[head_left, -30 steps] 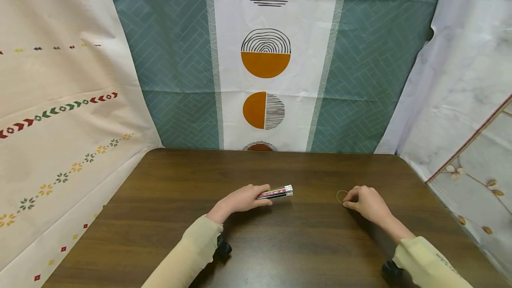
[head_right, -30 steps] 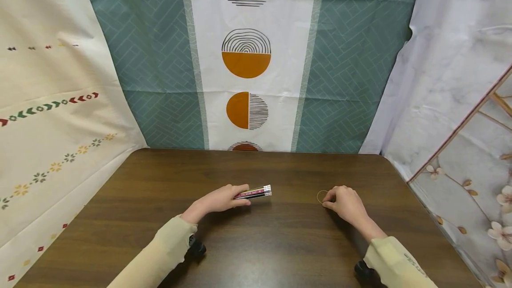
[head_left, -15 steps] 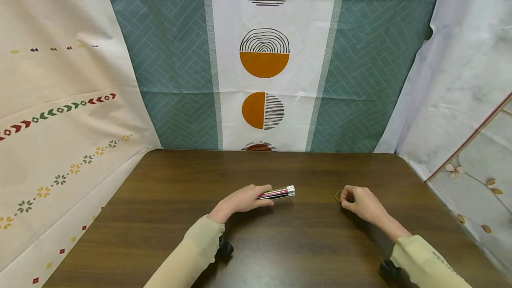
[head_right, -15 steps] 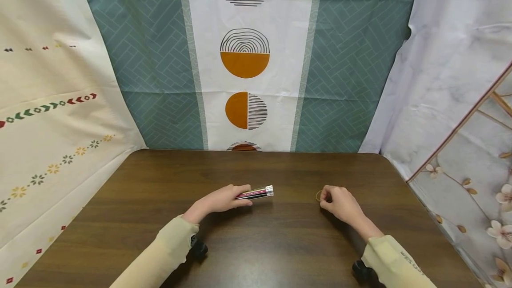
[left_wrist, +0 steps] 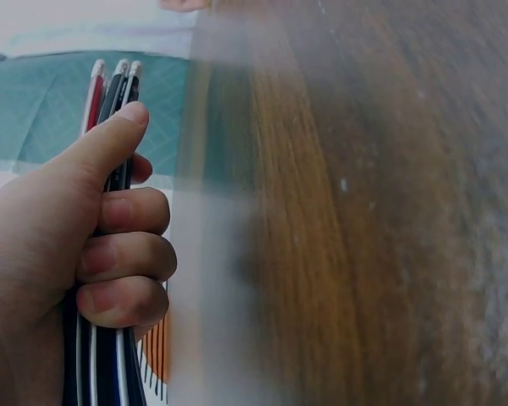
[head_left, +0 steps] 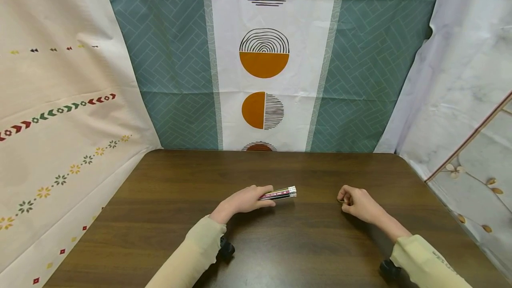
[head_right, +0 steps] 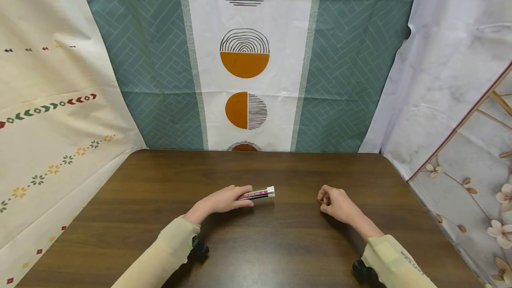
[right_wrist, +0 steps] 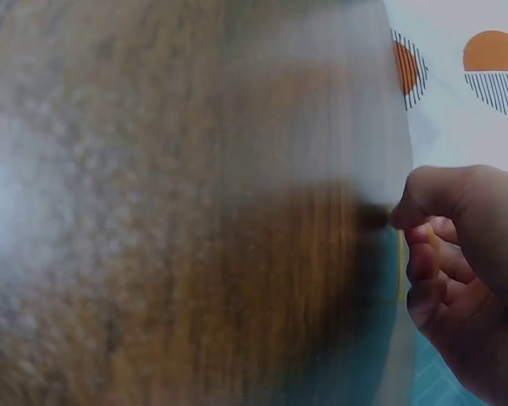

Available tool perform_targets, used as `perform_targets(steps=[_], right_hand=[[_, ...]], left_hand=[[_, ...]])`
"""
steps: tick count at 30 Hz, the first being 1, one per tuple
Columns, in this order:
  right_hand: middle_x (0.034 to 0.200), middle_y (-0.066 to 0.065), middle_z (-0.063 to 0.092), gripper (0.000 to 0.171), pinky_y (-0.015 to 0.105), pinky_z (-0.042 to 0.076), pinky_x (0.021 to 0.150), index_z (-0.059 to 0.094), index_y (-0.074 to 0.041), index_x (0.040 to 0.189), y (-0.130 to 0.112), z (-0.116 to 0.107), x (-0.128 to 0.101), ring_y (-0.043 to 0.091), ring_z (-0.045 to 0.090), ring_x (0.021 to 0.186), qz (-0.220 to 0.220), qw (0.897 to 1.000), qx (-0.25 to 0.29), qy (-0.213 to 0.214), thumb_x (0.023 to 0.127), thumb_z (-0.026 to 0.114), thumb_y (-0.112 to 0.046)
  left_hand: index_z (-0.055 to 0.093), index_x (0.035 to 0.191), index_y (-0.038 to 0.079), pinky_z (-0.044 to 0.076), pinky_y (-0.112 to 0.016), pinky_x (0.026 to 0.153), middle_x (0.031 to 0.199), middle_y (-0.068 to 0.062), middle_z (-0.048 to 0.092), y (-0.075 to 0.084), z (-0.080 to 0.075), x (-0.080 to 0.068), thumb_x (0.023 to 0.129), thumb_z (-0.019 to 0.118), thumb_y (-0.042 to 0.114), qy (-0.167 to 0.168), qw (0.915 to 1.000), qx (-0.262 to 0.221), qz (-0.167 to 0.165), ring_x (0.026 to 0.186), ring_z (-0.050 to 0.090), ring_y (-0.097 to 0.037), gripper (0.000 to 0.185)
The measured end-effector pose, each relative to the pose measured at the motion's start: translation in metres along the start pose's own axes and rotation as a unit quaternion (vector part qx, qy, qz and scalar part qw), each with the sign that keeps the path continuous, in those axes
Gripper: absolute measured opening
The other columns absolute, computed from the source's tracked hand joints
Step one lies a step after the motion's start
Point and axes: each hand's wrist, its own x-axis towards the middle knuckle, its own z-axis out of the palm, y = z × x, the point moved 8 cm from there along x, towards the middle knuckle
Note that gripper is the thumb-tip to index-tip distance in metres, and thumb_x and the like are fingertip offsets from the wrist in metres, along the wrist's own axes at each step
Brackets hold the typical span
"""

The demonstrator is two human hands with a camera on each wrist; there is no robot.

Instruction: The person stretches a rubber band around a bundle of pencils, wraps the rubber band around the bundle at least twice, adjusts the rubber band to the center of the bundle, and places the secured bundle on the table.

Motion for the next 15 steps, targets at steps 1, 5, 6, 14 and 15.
perform_targets(steps=[1,5,6,14,15], right_hand=[[0.074,-0.004,0.055,0.022,0.021,0.038,0.059,0.061,-0.013,0.088,0.0012,-0.0004,0.0002,0.0,0.042,0.063,0.005,1.0,-0.002,0.002,0.076,0.07,0.002],[0.072,-0.005,0.054,0.019,0.021,0.036,0.059,0.059,-0.014,0.083,0.0056,-0.0019,0.0006,0.001,0.042,0.063,0.022,1.0,-0.013,0.013,0.077,0.069,0.001],[0.072,-0.005,0.054,0.018,0.021,0.036,0.058,0.059,-0.014,0.083,0.0065,-0.0019,0.0005,0.002,0.042,0.062,0.027,0.999,-0.016,0.014,0.078,0.069,0.0],[0.065,-0.006,0.053,0.013,0.022,0.035,0.051,0.059,-0.017,0.08,0.0088,0.0015,0.0009,0.003,0.041,0.053,0.048,0.998,-0.026,0.001,0.086,0.07,-0.013],[0.064,-0.006,0.053,0.013,0.022,0.035,0.051,0.061,-0.017,0.079,0.0081,0.002,0.0014,0.003,0.041,0.053,0.047,0.999,-0.024,0.0,0.087,0.071,-0.014]], left_hand=[[0.054,0.101,0.02,0.041,-0.02,0.064,0.079,0.008,0.052,0.0001,0.0001,0.0001,0.098,0.059,0.04,0.0,1.0,-0.001,0.0,0.064,0.046,-0.002,0.022],[0.054,0.101,0.02,0.041,-0.019,0.064,0.079,0.008,0.052,-0.0003,0.0011,0.0009,0.098,0.059,0.041,-0.001,1.0,-0.001,-0.002,0.064,0.046,-0.002,0.022],[0.054,0.101,0.02,0.04,-0.019,0.064,0.078,0.008,0.052,-0.0003,0.0014,0.0011,0.098,0.058,0.042,-0.001,1.0,-0.001,-0.002,0.064,0.046,-0.002,0.023],[0.054,0.101,0.02,0.04,-0.019,0.064,0.079,0.008,0.052,0.0019,0.0012,0.0034,0.098,0.058,0.043,-0.002,1.0,-0.001,-0.002,0.064,0.046,-0.002,0.023],[0.054,0.101,0.02,0.04,-0.019,0.064,0.079,0.008,0.053,0.0022,0.001,0.0038,0.098,0.058,0.043,-0.003,1.0,0.0,-0.003,0.064,0.046,-0.002,0.023]])
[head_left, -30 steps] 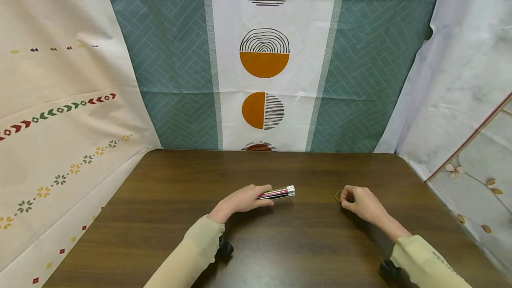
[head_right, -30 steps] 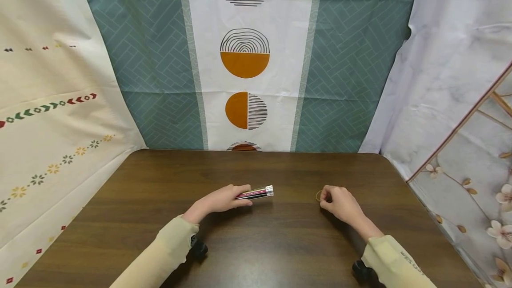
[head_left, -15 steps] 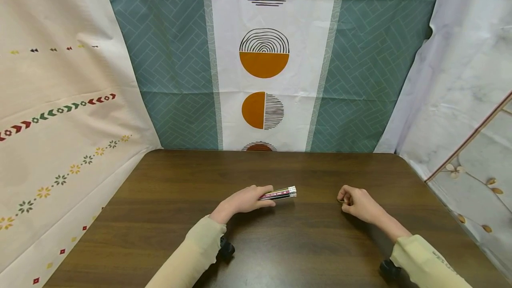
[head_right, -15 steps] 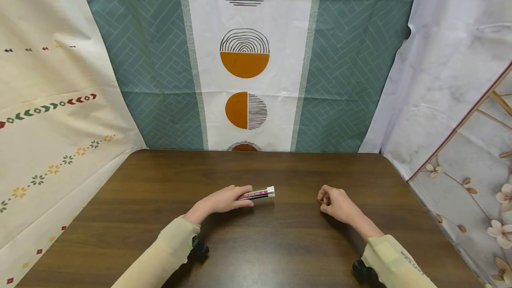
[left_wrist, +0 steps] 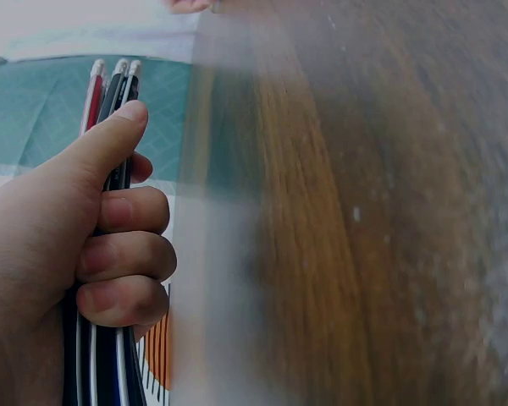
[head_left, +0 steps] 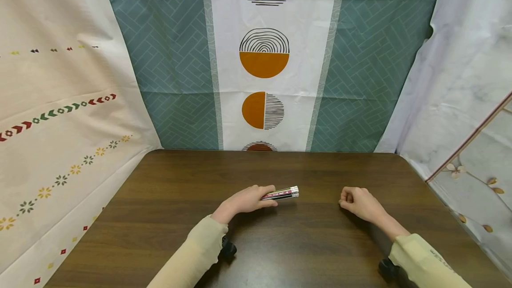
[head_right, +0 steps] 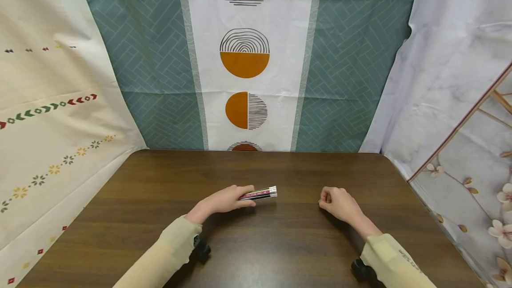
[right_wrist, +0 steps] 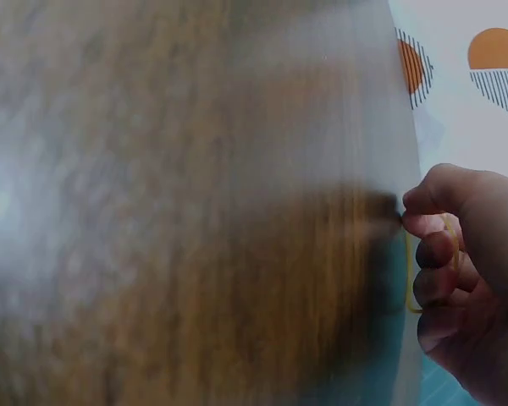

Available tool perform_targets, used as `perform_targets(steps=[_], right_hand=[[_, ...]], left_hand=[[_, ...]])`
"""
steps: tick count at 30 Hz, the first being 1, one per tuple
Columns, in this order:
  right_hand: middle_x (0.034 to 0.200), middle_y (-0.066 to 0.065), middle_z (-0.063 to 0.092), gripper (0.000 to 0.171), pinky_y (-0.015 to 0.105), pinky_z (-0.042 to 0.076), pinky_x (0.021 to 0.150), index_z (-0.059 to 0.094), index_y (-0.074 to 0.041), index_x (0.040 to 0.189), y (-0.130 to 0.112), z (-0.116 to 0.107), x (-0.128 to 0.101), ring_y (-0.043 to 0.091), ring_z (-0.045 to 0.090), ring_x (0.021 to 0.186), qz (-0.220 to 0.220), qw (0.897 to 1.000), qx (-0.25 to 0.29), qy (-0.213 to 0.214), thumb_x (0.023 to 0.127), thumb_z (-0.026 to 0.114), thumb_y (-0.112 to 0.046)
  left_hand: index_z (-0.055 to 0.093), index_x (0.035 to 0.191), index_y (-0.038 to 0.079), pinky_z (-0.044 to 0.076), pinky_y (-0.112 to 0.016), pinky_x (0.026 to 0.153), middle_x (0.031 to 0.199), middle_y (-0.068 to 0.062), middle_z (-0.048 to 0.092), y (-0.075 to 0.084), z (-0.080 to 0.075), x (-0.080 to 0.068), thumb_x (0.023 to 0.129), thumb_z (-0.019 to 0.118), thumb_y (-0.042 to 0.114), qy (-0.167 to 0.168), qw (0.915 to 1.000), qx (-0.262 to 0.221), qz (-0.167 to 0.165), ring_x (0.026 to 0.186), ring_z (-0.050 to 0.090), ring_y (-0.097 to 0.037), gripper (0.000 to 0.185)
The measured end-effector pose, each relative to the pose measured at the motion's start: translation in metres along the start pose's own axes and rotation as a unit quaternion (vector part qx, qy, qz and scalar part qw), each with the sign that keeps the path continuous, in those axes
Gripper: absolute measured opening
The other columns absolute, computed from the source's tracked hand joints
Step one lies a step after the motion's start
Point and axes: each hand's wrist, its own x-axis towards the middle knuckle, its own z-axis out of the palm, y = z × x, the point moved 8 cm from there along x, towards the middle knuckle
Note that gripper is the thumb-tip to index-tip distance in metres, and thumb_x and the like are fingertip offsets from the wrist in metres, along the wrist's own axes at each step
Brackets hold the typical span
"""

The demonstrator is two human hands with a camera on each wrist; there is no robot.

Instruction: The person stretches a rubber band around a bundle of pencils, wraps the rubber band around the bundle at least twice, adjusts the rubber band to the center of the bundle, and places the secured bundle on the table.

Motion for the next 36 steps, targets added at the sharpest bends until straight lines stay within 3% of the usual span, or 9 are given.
perform_targets(steps=[5,7,12,18,23,29,36], right_hand=[[0.068,-0.009,0.061,0.004,0.021,0.038,0.055,0.073,-0.017,0.09,-0.011,0.002,0.004,-0.001,0.044,0.056,-0.021,0.999,0.038,-0.009,0.091,0.07,-0.015],[0.071,-0.007,0.064,0.011,0.022,0.04,0.055,0.075,-0.015,0.101,-0.017,0.003,0.005,-0.001,0.045,0.057,-0.029,0.998,0.059,-0.019,0.092,0.068,-0.015],[0.077,-0.001,0.068,0.03,0.024,0.042,0.05,0.067,-0.01,0.125,-0.032,0.004,0.008,0.004,0.052,0.055,-0.028,0.993,0.105,-0.037,0.095,0.062,-0.01],[0.094,0.012,0.074,0.038,0.025,0.052,0.054,0.059,-0.008,0.134,-0.053,0.001,0.01,0.012,0.067,0.06,-0.052,0.985,0.159,-0.032,0.097,0.057,-0.003],[0.103,0.02,0.073,0.046,0.028,0.054,0.052,0.058,-0.015,0.135,-0.074,-0.005,0.011,0.018,0.071,0.062,-0.08,0.979,0.189,-0.009,0.091,0.068,-0.005],[0.111,0.012,0.072,0.058,0.028,0.056,0.059,0.056,-0.027,0.133,-0.092,-0.006,0.013,0.017,0.074,0.073,-0.089,0.975,0.203,0.004,0.082,0.081,-0.023],[0.126,0.004,0.061,0.089,0.027,0.054,0.068,0.037,-0.039,0.145,-0.11,0.003,0.017,0.01,0.071,0.085,-0.097,0.982,0.158,-0.031,0.073,0.088,-0.034]], left_hand=[[0.054,0.102,0.02,0.041,-0.02,0.065,0.08,0.007,0.053,0.002,0.001,0.001,0.098,0.058,0.043,-0.001,1.0,-0.002,-0.001,0.065,0.047,-0.003,0.024],[0.054,0.102,0.02,0.041,-0.02,0.065,0.081,0.007,0.054,0.002,0.002,0.002,0.098,0.058,0.043,-0.001,1.0,-0.004,-0.001,0.066,0.047,-0.003,0.023],[0.055,0.103,0.02,0.042,-0.02,0.066,0.081,0.007,0.054,0.004,0.002,0.003,0.098,0.059,0.042,0.0,1.0,-0.006,0.004,0.067,0.048,-0.003,0.023],[0.056,0.105,0.02,0.043,-0.02,0.067,0.083,0.007,0.056,0.004,0.004,0.003,0.098,0.058,0.042,-0.003,1.0,-0.009,0.002,0.068,0.049,-0.003,0.024],[0.056,0.105,0.019,0.042,-0.019,0.065,0.081,0.008,0.054,0.003,0.005,0.004,0.098,0.058,0.043,-0.005,0.9998,-0.02,-0.002,0.066,0.048,-0.001,0.025],[0.055,0.104,0.02,0.04,-0.018,0.059,0.075,0.008,0.052,0.003,0.006,0.005,0.099,0.057,0.043,-0.015,0.9986,-0.048,-0.015,0.06,0.046,-0.002,0.024],[0.055,0.103,0.02,0.04,-0.019,0.057,0.072,0.007,0.051,0.005,0.006,0.006,0.099,0.058,0.042,-0.019,0.9971,-0.071,-0.019,0.057,0.046,-0.003,0.023]])
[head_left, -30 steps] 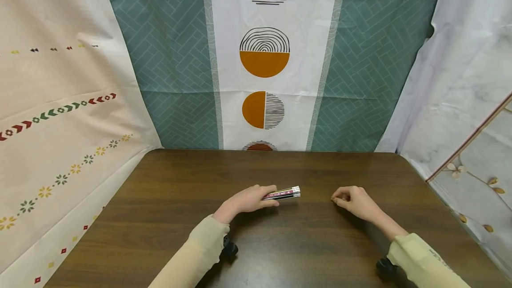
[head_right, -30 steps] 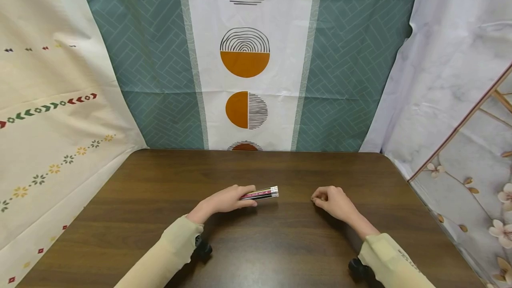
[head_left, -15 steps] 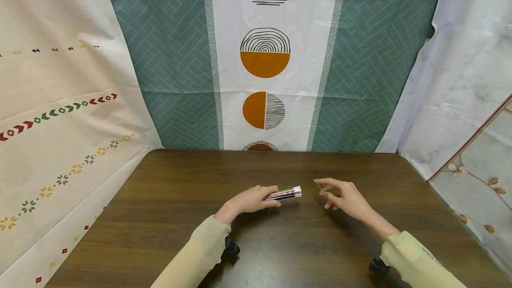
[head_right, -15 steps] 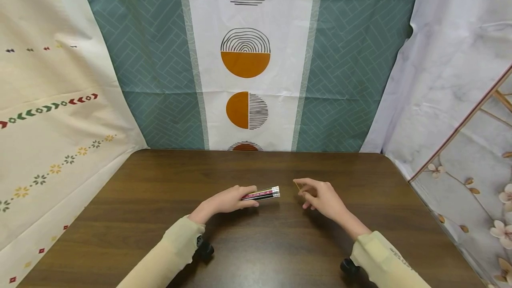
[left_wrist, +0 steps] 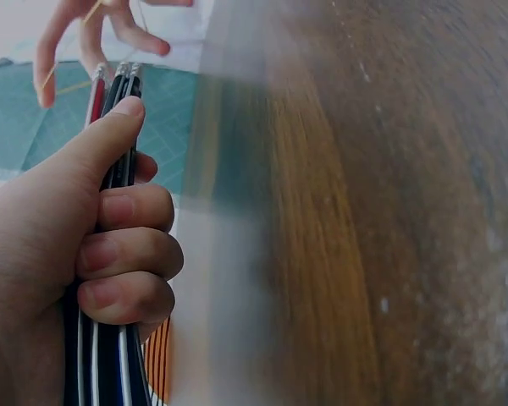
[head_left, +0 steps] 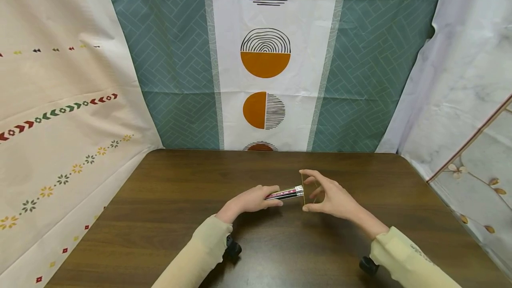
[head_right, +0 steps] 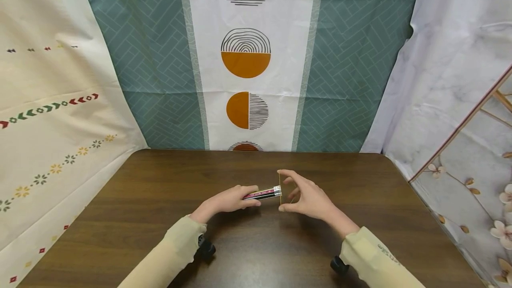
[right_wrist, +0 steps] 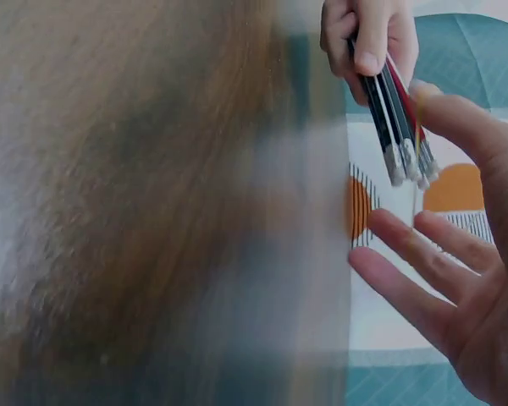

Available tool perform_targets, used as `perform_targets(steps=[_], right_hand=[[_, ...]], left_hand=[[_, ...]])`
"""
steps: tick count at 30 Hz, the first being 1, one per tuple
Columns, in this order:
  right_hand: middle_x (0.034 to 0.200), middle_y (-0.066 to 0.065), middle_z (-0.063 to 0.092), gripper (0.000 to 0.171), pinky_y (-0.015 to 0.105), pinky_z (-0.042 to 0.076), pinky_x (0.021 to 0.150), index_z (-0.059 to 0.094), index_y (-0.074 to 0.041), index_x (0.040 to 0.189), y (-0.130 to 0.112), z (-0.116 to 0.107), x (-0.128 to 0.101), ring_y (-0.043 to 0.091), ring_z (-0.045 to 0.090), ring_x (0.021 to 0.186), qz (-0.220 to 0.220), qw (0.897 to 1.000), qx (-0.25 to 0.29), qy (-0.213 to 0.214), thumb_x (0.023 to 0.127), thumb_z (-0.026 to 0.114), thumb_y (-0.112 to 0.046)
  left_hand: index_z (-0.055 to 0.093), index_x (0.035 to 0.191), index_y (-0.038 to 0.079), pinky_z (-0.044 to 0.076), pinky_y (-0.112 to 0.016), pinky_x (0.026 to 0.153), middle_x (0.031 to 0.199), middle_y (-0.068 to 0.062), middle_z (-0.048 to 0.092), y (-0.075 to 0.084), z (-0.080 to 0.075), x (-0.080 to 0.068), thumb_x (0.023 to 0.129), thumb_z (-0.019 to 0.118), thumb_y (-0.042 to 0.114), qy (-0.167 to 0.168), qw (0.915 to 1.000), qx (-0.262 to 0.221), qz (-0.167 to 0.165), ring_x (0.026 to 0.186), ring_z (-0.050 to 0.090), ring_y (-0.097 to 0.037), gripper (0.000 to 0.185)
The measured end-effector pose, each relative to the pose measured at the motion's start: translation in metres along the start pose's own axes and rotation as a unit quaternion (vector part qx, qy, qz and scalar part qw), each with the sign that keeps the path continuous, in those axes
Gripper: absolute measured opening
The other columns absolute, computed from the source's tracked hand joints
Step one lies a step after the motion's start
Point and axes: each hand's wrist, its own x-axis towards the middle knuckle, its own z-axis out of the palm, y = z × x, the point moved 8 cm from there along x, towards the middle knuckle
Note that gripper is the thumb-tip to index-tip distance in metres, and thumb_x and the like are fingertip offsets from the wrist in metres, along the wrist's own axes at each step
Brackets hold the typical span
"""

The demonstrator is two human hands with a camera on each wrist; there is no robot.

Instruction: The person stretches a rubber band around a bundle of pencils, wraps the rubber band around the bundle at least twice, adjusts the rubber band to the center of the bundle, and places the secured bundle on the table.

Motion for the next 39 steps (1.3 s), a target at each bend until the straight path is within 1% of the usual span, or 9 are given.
perform_targets(steps=[4,9,13,17,22,28,34,36,39], right_hand=[[0.126,0.0,0.057,0.097,0.027,0.051,0.068,0.031,-0.039,0.147,-0.002,0.009,0.005,0.011,0.068,0.087,0.008,0.999,-0.017,-0.027,0.07,0.09,-0.034],[0.122,-0.001,0.058,0.094,0.027,0.05,0.068,0.033,-0.042,0.144,-0.004,0.015,0.012,0.012,0.066,0.085,0.007,0.999,-0.02,-0.032,0.07,0.09,-0.03],[0.119,-0.002,0.06,0.09,0.028,0.049,0.07,0.036,-0.044,0.142,-0.005,0.018,0.018,0.012,0.066,0.082,0.0,0.999,-0.017,-0.033,0.071,0.089,-0.031],[0.111,-0.004,0.064,0.08,0.027,0.051,0.068,0.043,-0.037,0.138,-0.01,0.018,0.021,0.012,0.067,0.079,-0.035,0.999,-0.013,-0.012,0.073,0.088,-0.029],[0.1,-0.003,0.067,0.061,0.028,0.053,0.062,0.054,-0.025,0.129,-0.016,0.015,0.023,0.008,0.063,0.073,-0.088,0.995,-0.003,0.036,0.077,0.085,-0.015],[0.101,0.001,0.07,0.049,0.024,0.052,0.058,0.059,-0.022,0.12,-0.016,0.013,0.022,0.005,0.063,0.076,-0.12,0.991,0.022,0.06,0.079,0.079,-0.005],[0.098,-0.002,0.067,0.041,0.023,0.05,0.055,0.059,-0.02,0.113,-0.011,0.015,0.022,0.008,0.061,0.072,-0.106,0.992,0.043,0.048,0.08,0.076,-0.003],[0.093,-0.001,0.066,0.04,0.024,0.051,0.054,0.057,-0.019,0.112,-0.006,0.016,0.022,0.009,0.06,0.066,-0.09,0.993,0.063,0.04,0.081,0.075,-0.001],[0.087,0.004,0.069,0.035,0.03,0.054,0.053,0.057,-0.016,0.11,0.001,0.017,0.022,0.014,0.064,0.061,-0.068,0.991,0.115,0.029,0.084,0.071,0.001]], left_hand=[[0.055,0.102,0.019,0.04,-0.019,0.056,0.071,0.007,0.051,0.001,0.0,0.0,0.099,0.058,0.041,-0.003,1.0,-0.003,-0.001,0.056,0.046,-0.003,0.022],[0.054,0.099,0.019,0.039,-0.019,0.056,0.072,0.007,0.051,0.004,0.0,0.0,0.099,0.057,0.041,-0.006,0.9999,-0.015,0.005,0.056,0.046,-0.004,0.022],[0.053,0.097,0.019,0.039,-0.019,0.056,0.07,0.006,0.05,0.006,0.0,0.001,0.099,0.056,0.042,-0.007,0.9997,-0.02,0.009,0.056,0.046,-0.004,0.023],[0.053,0.098,0.019,0.039,-0.019,0.057,0.07,0.006,0.05,0.007,0.0,0.003,0.1,0.055,0.042,-0.009,0.9994,-0.03,0.013,0.056,0.045,-0.004,0.023],[0.054,0.097,0.019,0.039,-0.02,0.057,0.07,0.005,0.048,0.009,0.0,0.003,0.1,0.055,0.04,-0.006,0.9985,-0.053,0.013,0.056,0.044,-0.005,0.022],[0.053,0.094,0.016,0.039,-0.02,0.056,0.068,0.004,0.048,0.012,-0.002,0.003,0.101,0.055,0.038,-0.001,0.9974,-0.068,0.023,0.055,0.043,-0.005,0.023],[0.055,0.098,0.018,0.039,-0.02,0.055,0.07,0.002,0.049,0.016,-0.004,0.004,0.101,0.055,0.036,0.005,0.9955,-0.09,0.031,0.055,0.043,-0.006,0.019],[0.055,0.098,0.018,0.038,-0.02,0.054,0.07,0.002,0.049,0.018,-0.004,0.004,0.101,0.055,0.036,0.006,0.9945,-0.099,0.032,0.055,0.043,-0.006,0.018],[0.054,0.099,0.017,0.038,-0.021,0.052,0.067,0.003,0.048,0.022,-0.005,0.004,0.101,0.055,0.035,0.011,0.992,-0.121,0.033,0.053,0.042,-0.006,0.018]])
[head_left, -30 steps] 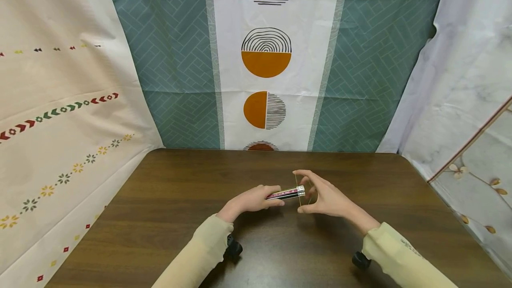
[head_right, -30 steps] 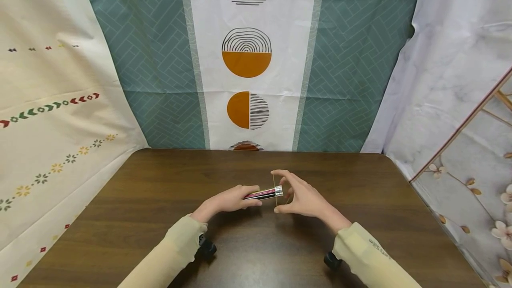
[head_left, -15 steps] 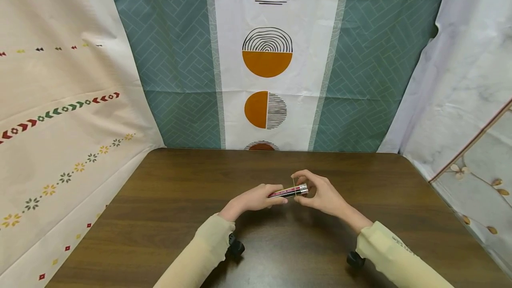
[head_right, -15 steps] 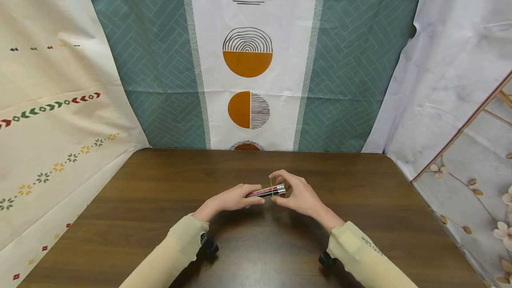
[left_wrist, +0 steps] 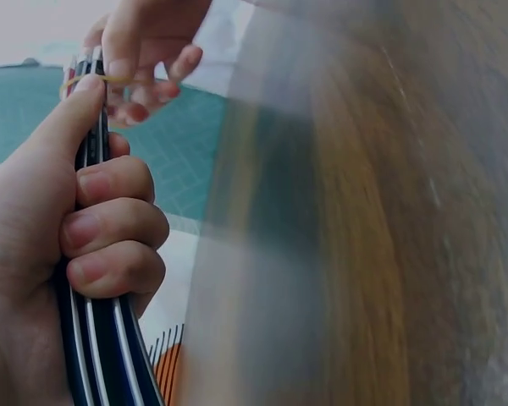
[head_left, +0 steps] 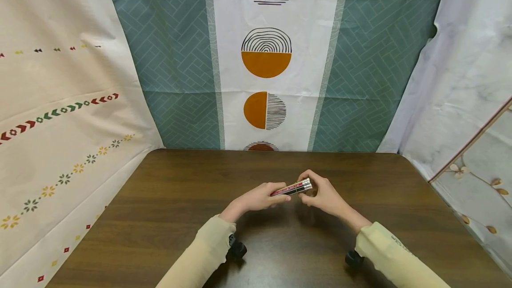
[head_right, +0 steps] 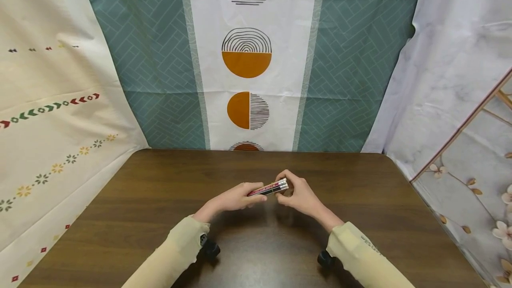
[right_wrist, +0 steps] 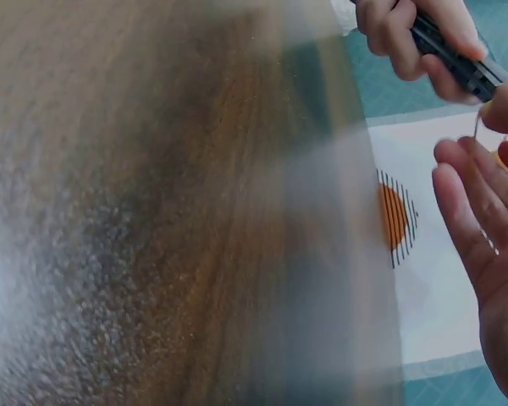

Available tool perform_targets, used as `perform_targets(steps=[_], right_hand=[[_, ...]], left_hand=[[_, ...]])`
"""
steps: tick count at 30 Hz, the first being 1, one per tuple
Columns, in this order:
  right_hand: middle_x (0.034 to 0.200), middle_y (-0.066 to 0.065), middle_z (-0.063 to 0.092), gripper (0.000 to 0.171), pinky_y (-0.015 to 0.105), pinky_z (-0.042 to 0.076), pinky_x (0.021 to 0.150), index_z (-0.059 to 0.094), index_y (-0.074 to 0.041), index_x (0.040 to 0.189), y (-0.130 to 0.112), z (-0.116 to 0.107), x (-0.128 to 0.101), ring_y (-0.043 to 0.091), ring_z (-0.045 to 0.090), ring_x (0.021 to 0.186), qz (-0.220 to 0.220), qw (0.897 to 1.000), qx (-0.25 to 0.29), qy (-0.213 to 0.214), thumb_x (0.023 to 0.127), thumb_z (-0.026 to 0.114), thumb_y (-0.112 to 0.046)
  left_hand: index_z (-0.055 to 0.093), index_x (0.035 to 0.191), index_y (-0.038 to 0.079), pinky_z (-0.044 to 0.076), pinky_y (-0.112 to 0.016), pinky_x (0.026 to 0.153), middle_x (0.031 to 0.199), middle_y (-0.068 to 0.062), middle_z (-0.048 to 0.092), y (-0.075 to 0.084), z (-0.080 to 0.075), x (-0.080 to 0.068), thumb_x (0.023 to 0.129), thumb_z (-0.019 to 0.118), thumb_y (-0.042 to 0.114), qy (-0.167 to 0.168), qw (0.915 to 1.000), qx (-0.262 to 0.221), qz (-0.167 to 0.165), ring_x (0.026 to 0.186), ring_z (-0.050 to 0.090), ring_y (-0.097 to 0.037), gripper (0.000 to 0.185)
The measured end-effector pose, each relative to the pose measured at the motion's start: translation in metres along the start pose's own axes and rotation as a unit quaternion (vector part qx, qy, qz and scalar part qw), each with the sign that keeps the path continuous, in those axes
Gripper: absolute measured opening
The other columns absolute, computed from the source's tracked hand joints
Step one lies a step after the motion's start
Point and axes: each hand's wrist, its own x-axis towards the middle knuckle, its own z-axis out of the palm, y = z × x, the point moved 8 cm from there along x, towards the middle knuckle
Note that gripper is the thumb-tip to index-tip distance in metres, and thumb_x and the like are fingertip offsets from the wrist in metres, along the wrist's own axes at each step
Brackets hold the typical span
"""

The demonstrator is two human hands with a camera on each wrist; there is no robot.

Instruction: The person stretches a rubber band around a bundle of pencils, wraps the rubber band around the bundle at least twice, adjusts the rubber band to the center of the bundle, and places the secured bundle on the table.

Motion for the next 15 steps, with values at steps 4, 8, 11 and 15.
perform_targets(steps=[4,8,11,15], right_hand=[[0.085,0.015,0.073,0.021,0.039,0.057,0.055,0.062,-0.007,0.109,0.006,-0.002,-0.001,0.023,0.07,0.066,0.015,0.998,0.065,-0.004,0.09,0.065,0.002],[0.089,0.023,0.073,0.017,0.04,0.057,0.055,0.066,0.0,0.111,0.011,-0.002,0.0,0.019,0.073,0.069,0.028,0.995,0.096,-0.021,0.094,0.063,-0.003],[0.092,0.026,0.073,0.019,0.038,0.057,0.054,0.068,0.004,0.109,0.016,0.002,0.0,0.019,0.073,0.067,0.044,0.992,0.105,-0.047,0.095,0.065,-0.008],[0.089,0.023,0.074,0.021,0.036,0.056,0.051,0.071,0.005,0.101,0.021,0.01,-0.002,0.027,0.072,0.065,0.071,0.99,0.093,-0.081,0.093,0.068,-0.015]], left_hand=[[0.054,0.099,0.017,0.037,-0.023,0.049,0.065,0.002,0.046,0.006,-0.003,0.001,0.101,0.055,0.033,0.009,0.9995,-0.029,0.006,0.05,0.04,-0.008,0.016],[0.054,0.1,0.016,0.036,-0.024,0.048,0.065,0.001,0.045,0.011,-0.006,0.001,0.101,0.055,0.031,0.016,0.9986,-0.048,0.015,0.05,0.039,-0.009,0.015],[0.053,0.101,0.012,0.035,-0.024,0.047,0.064,-0.001,0.044,0.014,-0.009,0.001,0.102,0.055,0.029,0.021,0.9966,-0.076,0.022,0.05,0.037,-0.01,0.017],[0.051,0.098,0.007,0.032,-0.024,0.045,0.062,-0.001,0.041,0.02,-0.015,0.001,0.102,0.053,0.029,0.039,0.9923,-0.113,0.033,0.048,0.034,-0.011,0.023]])
